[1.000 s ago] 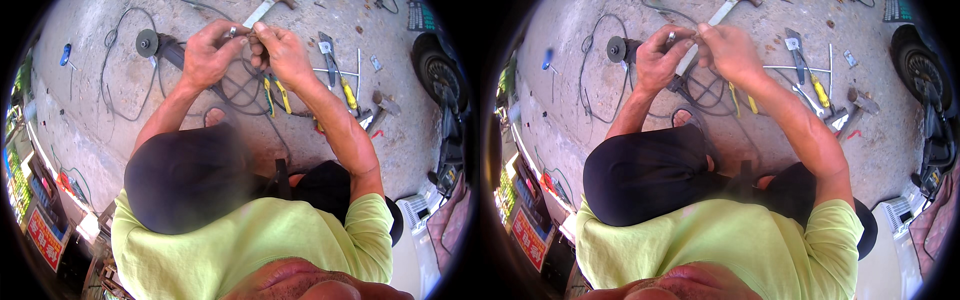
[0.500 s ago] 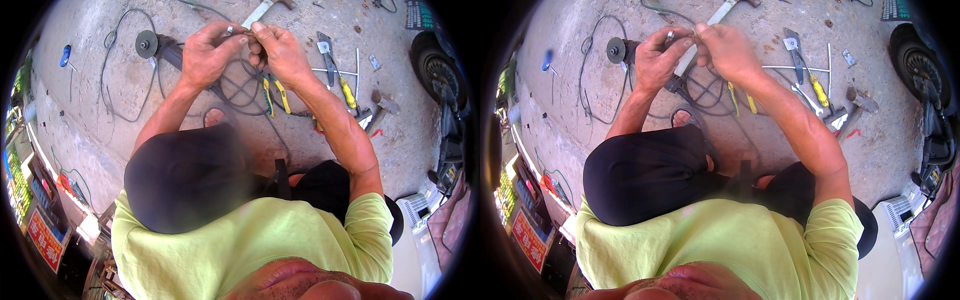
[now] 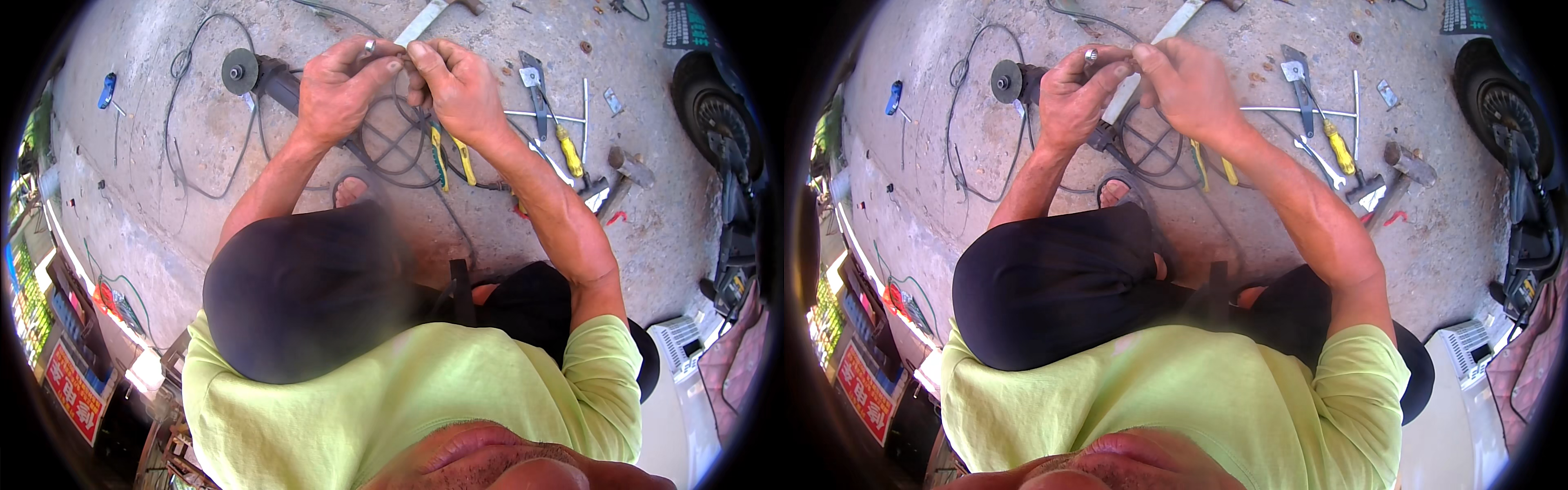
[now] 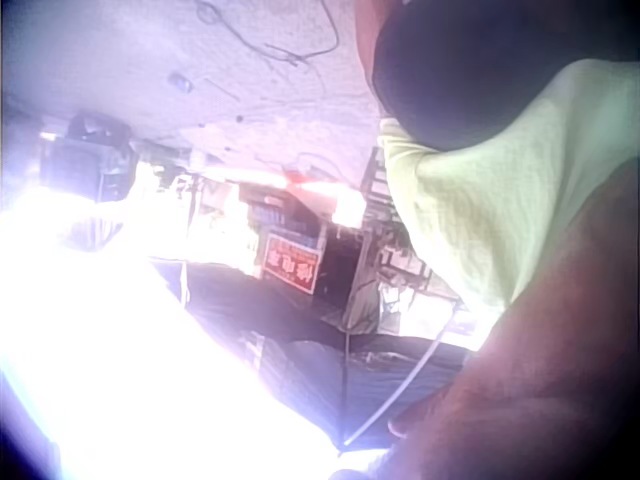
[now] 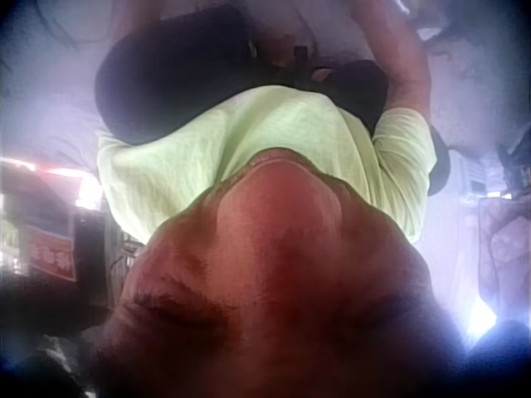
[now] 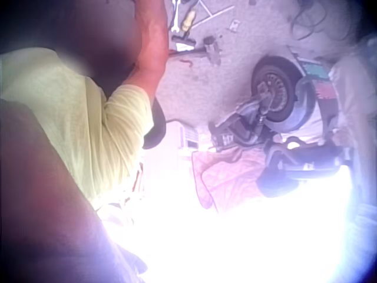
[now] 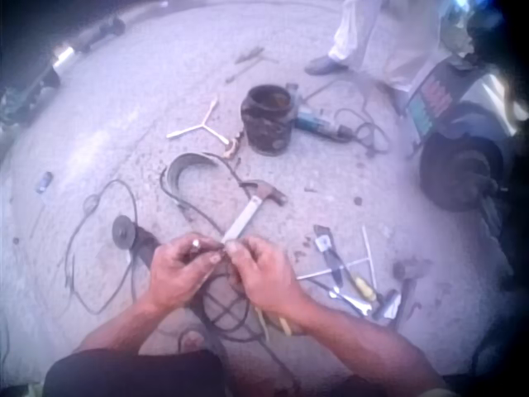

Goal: The person uses pliers and a wrench to tighten a nut onto a small metal fitting while working on a concrete floor.

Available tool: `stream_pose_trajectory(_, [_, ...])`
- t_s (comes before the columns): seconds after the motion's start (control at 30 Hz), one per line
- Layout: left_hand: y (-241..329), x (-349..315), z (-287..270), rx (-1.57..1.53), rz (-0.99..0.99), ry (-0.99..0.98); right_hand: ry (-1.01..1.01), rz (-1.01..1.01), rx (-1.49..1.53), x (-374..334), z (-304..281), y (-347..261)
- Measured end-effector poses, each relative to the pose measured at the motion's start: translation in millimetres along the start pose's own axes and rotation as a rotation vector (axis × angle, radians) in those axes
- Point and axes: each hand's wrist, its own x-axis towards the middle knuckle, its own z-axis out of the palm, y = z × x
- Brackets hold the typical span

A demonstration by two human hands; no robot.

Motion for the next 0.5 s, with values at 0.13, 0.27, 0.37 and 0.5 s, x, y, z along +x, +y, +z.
stream_pose_trajectory(0.13, [-3.3,-2.3,1.3,0.092,0.085,0.020,-0.047,0.106,0.034,0.4,2.0,-1.6])
stream_pose_trajectory(0.27, [-5.1,-2.4,3.0,0.089,0.138,0.007,-0.060,0.193,0.109,-0.4,1.7,-4.7])
stream_pose_trajectory(0.37, [-3.7,-2.7,1.6,0.121,0.132,-0.017,-0.071,0.380,0.263,-2.1,1.5,-14.3])
stream_pose_trajectory(0.5, [-3.6,-3.2,1.2,0.182,0.174,-0.011,-0.158,0.559,0.471,5.1,-2.5,-4.6])
